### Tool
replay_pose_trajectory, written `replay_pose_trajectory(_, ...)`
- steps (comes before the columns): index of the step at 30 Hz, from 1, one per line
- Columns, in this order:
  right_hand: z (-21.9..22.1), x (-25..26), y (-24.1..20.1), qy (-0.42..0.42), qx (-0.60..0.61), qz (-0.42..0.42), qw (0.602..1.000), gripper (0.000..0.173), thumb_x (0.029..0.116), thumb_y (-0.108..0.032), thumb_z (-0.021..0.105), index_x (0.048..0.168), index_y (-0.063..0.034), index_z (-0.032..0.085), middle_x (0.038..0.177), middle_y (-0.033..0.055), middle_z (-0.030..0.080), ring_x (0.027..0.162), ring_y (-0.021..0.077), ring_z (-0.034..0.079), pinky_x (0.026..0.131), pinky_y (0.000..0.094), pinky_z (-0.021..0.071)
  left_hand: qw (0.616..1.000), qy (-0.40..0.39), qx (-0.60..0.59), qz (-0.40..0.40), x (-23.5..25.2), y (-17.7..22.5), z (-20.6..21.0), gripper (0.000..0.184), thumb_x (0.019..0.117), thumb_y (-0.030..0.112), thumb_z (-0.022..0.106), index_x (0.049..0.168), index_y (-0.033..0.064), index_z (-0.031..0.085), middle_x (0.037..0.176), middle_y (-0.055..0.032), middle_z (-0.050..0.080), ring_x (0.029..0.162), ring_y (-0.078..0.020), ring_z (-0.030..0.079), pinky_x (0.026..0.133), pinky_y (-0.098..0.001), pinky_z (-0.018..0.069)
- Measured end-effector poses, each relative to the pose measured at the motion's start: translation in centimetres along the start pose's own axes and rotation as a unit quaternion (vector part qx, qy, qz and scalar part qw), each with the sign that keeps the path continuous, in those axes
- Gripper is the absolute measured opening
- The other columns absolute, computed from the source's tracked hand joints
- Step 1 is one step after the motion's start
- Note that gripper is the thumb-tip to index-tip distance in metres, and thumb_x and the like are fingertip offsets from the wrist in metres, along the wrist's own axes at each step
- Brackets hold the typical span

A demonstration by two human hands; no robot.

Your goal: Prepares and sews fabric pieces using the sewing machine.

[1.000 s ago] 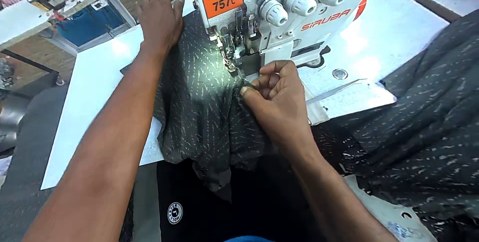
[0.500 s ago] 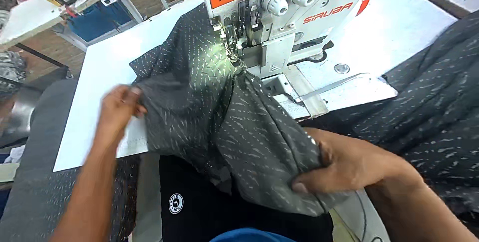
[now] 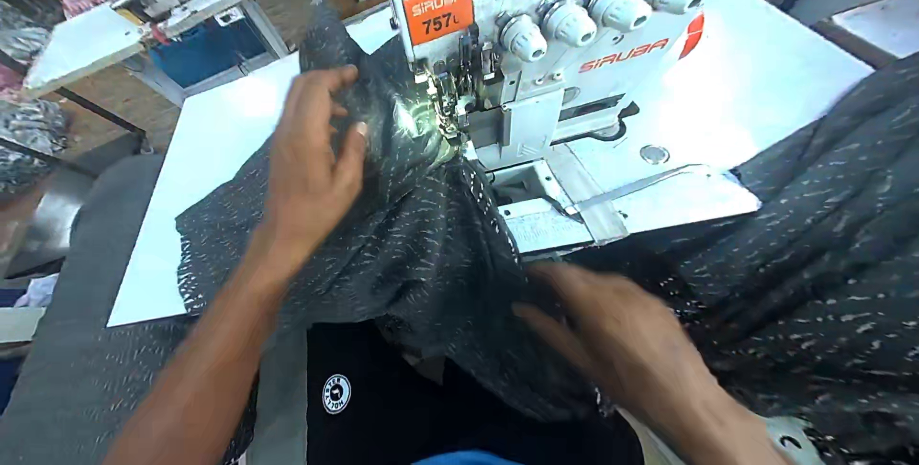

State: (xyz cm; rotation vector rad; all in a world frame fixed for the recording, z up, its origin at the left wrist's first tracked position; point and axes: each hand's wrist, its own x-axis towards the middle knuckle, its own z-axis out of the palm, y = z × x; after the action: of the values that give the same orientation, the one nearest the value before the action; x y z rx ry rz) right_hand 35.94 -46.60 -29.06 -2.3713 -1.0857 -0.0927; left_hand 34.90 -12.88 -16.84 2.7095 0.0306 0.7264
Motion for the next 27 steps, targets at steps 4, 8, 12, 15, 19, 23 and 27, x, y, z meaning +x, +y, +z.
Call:
replay_pose_trajectory(4,-2.2,10.5,-2.1,0.14,0.024,-0.152,0.978,0.028,0.1021,-0.028,0.062,0.124,-0.0127,0.07,0.1,0.0129,0.069,0.082,0.0302,0.069,0.062,0.045,0.0549,0.994,0.088,-0.056,-0.014,-3.4,1.9,2.9,0.04,0.1009,0.011,0.055,0.139,0.0004,0.054,0.132,-0.015,0.06,0.099,-0.015,0.064,0.079,-0.0285,0.0562)
replay_pose_trajectory(8,-2.4,15.9,-0.6,0.111,0.11,-0.117,0.981,0.015,0.1002,-0.019,0.064,0.108,-0.0129,0.076,0.105,0.0102,0.066,0.084,0.0223,0.066,0.069,0.0411,0.0575,0.992,0.028,0.076,-0.1,-8.4,0.5,0.8,0.049,0.101,0.026,0.057,0.145,0.0046,0.052,0.145,-0.0193,0.052,0.118,-0.0287,0.061,0.092,-0.045,0.0565)
replay_pose_trajectory(12,-1.5,10.8,1.2,0.202,0.149,0.069,0.965,0.024,0.1023,-0.021,0.06,0.118,-0.004,0.066,0.106,0.0125,0.065,0.073,0.0165,0.062,0.063,0.034,0.0544,0.94,-0.078,0.164,-0.29,-15.7,-5.4,-2.4,0.08,0.094,0.057,0.062,0.154,0.007,0.044,0.152,-0.0287,0.041,0.123,-0.0483,0.057,0.092,-0.0694,0.051)
replay_pose_trajectory(15,0.2,5.8,0.0,0.206,0.109,0.063,0.97,0.034,0.097,-0.026,0.067,0.118,0.0004,0.062,0.093,0.0121,0.067,0.065,0.0187,0.061,0.055,0.0362,0.0529,0.906,-0.11,0.175,-0.37,-18.3,-7.9,-3.2,0.077,0.0938,0.058,0.065,0.148,0.0049,0.051,0.141,-0.0329,0.049,0.12,-0.0551,0.056,0.092,-0.0776,0.0437)
replay_pose_trajectory(19,2.1,5.1,-0.5,0.14,0.026,0.035,0.989,0.02,0.0973,-0.027,0.064,0.097,-0.0079,0.072,0.088,0.0107,0.07,0.078,0.0288,0.07,0.062,0.0477,0.056,0.928,-0.061,0.09,-0.357,-15.8,-9.1,-2.8,0.031,0.1049,0.026,0.059,0.113,-0.0035,0.065,0.092,-0.0253,0.067,0.081,-0.0419,0.066,0.074,-0.0682,0.0509)
replay_pose_trajectory(23,0.2,4.2,-0.3,0.129,0.159,0.067,0.977,0.013,0.0953,-0.029,0.067,0.094,-0.0184,0.075,0.079,-0.0085,0.068,0.066,0.003,0.062,0.058,0.0259,0.0544,0.943,0.073,0.09,-0.311,-9.9,-9.7,-7.4,0.047,0.1088,0.031,0.047,0.13,-0.0106,0.051,0.112,-0.0282,0.063,0.095,-0.0351,0.068,0.087,-0.0568,0.0565)
replay_pose_trajectory(27,0.3,4.8,-0.5,0.027,0.302,0.089,0.949,0.011,0.0933,-0.031,0.072,0.09,-0.0209,0.072,0.069,-0.0106,0.066,0.054,0.0021,0.059,0.047,0.0234,0.0502,0.975,0.025,0.188,-0.113,-1.2,-12.3,-9.8,0.052,0.1007,0.015,0.053,0.143,-0.0127,0.04,0.146,-0.0439,0.037,0.136,-0.0598,0.039,0.111,-0.0705,0.0338)
